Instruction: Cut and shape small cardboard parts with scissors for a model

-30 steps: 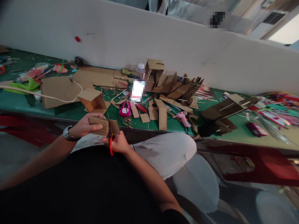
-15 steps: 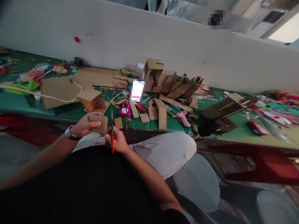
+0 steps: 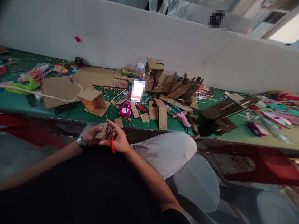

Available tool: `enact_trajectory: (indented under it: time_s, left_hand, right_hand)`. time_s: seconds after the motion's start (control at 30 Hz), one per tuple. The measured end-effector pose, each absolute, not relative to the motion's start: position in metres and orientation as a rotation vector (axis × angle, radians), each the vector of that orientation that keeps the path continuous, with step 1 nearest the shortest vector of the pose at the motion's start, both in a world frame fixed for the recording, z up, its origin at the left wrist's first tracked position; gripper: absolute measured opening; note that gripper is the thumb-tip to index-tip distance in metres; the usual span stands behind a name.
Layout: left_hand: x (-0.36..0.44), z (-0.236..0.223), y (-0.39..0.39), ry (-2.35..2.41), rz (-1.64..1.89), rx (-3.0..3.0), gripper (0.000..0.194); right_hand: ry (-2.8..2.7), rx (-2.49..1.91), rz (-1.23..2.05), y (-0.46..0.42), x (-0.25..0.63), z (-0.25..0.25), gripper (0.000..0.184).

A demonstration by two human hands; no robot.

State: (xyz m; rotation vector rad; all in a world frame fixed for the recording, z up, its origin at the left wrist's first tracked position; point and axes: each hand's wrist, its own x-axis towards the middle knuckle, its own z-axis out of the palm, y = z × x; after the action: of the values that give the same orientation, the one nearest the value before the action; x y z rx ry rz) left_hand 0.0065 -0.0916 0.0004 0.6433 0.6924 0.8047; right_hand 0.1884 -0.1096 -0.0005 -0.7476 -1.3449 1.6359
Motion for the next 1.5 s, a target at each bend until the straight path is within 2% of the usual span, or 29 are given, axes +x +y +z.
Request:
enact_trajectory:
  time_s: [0.47, 0.7, 0.9, 1.07, 1.2, 1.27, 1.4, 1.5]
  left_hand:
    - [0.010, -0.017, -0.089, 0.636, 0.721, 0.734, 0.042]
    - [0.013, -0.001, -0.085, 0.677, 0.800, 0.750, 0.045]
    - [0.002, 0.022, -0.090, 0.865, 0.867, 1.095, 0.057]
    - [0.004, 0.041, -0.098, 1.017, 0.729, 1.252, 0.039]
    - [0.006, 0.044, -0.098, 1.020, 0.696, 1.269, 0.034]
    - [0.004, 0.041, -0.096, 1.031, 0.720, 1.277, 0.041]
    - [-0.008, 0.036, -0.087, 1.203, 0.857, 1.462, 0.064]
    - [-0.020, 0.035, -0.077, 1.563, 0.880, 1.833, 0.072]
  right_hand:
    - [-1.395, -0.862, 1.540, -0.116, 0.188, 0.007, 0.100]
    - [-1.414, -0.938, 1.368, -0.112, 0.191, 0.002, 0.096]
    - [-1.601, -0.970, 1.162, -0.108, 0.194, 0.001, 0.080]
    - [-1.687, -0.969, 1.149, -0.112, 0.193, 0.001, 0.077]
    - [-1.690, -0.904, 1.170, -0.111, 0.193, -0.004, 0.078]
    - [-1.670, -0.892, 1.198, -0.111, 0.193, -0.005, 0.085]
    - [-1.570, -0.915, 1.308, -0.112, 0.193, -0.003, 0.113]
    - [-1.492, -0.905, 1.354, -0.112, 0.193, -0.003, 0.116]
